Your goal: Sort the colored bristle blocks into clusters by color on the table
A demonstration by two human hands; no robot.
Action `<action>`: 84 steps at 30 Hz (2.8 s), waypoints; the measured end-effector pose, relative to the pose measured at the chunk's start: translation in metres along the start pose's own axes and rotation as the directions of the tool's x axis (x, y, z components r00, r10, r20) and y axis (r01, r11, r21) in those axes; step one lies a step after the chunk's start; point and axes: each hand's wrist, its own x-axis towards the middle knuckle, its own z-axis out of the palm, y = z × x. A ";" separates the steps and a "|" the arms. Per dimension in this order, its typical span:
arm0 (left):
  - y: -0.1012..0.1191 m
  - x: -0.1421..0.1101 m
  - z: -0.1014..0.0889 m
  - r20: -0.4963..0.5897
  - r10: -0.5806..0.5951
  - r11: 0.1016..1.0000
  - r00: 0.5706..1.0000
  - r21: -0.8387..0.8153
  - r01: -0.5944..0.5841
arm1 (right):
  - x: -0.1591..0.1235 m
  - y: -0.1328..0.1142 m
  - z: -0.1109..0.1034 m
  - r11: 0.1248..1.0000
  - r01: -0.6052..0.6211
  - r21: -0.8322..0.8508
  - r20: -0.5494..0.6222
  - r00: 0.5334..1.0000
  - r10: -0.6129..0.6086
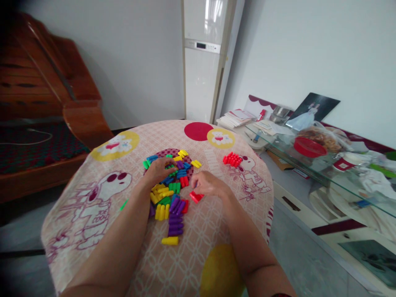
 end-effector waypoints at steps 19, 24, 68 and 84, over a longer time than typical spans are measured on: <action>-0.003 0.002 0.004 -0.015 0.003 1.000 1.000 -0.006 -0.003 | -0.028 0.108 -0.055 0.693 -0.721 -0.002 -0.881 0.329 0.340; -0.002 0.002 0.004 -0.003 -0.008 1.000 1.000 -0.007 0.008 | -0.030 0.115 -0.059 0.686 -0.724 0.074 -0.902 0.245 0.356; 0.008 0.000 -0.002 0.001 0.006 1.000 1.000 -0.002 -0.006 | 0.030 -0.002 0.044 0.798 0.176 -0.577 -0.134 0.943 -0.305; 0.006 0.000 0.000 -0.007 -0.018 1.000 1.000 0.007 0.018 | 0.007 0.049 -0.022 0.930 -0.291 -0.223 -0.791 0.612 0.002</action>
